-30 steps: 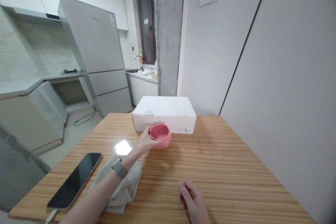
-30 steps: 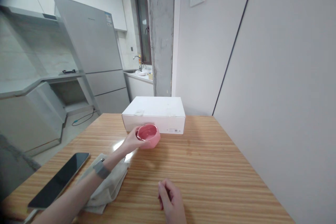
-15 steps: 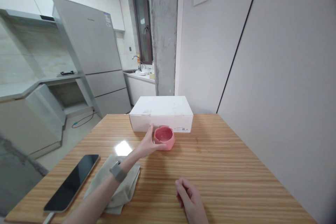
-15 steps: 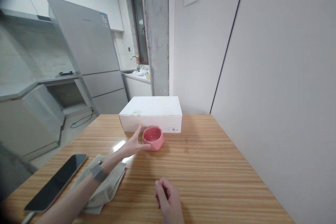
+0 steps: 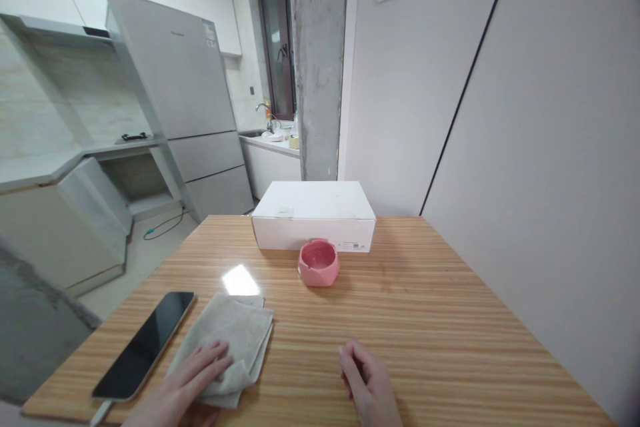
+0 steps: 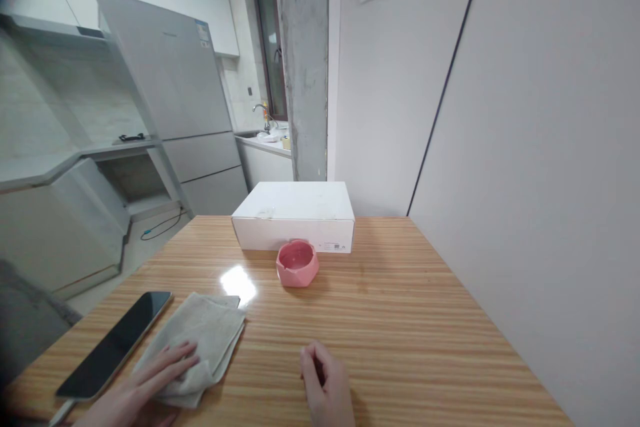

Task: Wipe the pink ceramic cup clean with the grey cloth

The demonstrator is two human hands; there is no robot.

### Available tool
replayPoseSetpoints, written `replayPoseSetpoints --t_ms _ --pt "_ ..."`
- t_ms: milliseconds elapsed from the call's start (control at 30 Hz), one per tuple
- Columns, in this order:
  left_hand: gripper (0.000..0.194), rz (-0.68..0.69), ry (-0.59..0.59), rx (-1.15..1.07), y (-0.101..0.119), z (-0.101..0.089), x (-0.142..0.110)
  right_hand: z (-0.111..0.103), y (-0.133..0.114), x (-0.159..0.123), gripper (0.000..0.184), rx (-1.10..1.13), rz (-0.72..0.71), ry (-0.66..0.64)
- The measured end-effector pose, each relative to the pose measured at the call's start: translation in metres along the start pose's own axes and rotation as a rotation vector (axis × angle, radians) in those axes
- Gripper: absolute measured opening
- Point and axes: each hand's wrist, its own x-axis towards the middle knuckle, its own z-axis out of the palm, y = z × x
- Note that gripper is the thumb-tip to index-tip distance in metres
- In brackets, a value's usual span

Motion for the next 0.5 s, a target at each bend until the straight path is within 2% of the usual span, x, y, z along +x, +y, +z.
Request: replayPoseSetpoints --t_ms 100,167,233,333,400,467,500 --pt "0.044 0.081 0.04 0.111 0.002 0.007 0.003 0.005 -0.001 0.001 0.049 0.025 0.029 0.045" --pt "0.034 0.032 0.128 0.131 0.007 0.011 0.014 0.008 -0.004 0.003 0.052 0.095 0.106 0.084" --pt "0.027 -0.086 0.207 0.077 0.02 0.015 0.029 0.007 -0.01 0.006 0.056 0.236 0.228 0.082" --pt "0.025 -0.264 0.294 -0.093 0.056 0.023 0.054 0.001 -0.024 0.01 0.052 0.567 0.403 0.002" --pt "0.028 -0.298 0.321 -0.235 0.087 0.033 0.068 -0.006 -0.034 0.011 0.054 0.81 0.501 -0.111" --pt "0.027 -0.242 0.281 -0.362 0.115 0.05 0.077 -0.012 -0.042 0.011 0.058 0.984 0.565 -0.245" --pt "0.028 -0.16 0.239 -0.409 0.126 0.06 0.08 -0.015 -0.045 0.011 0.058 1.035 0.567 -0.289"
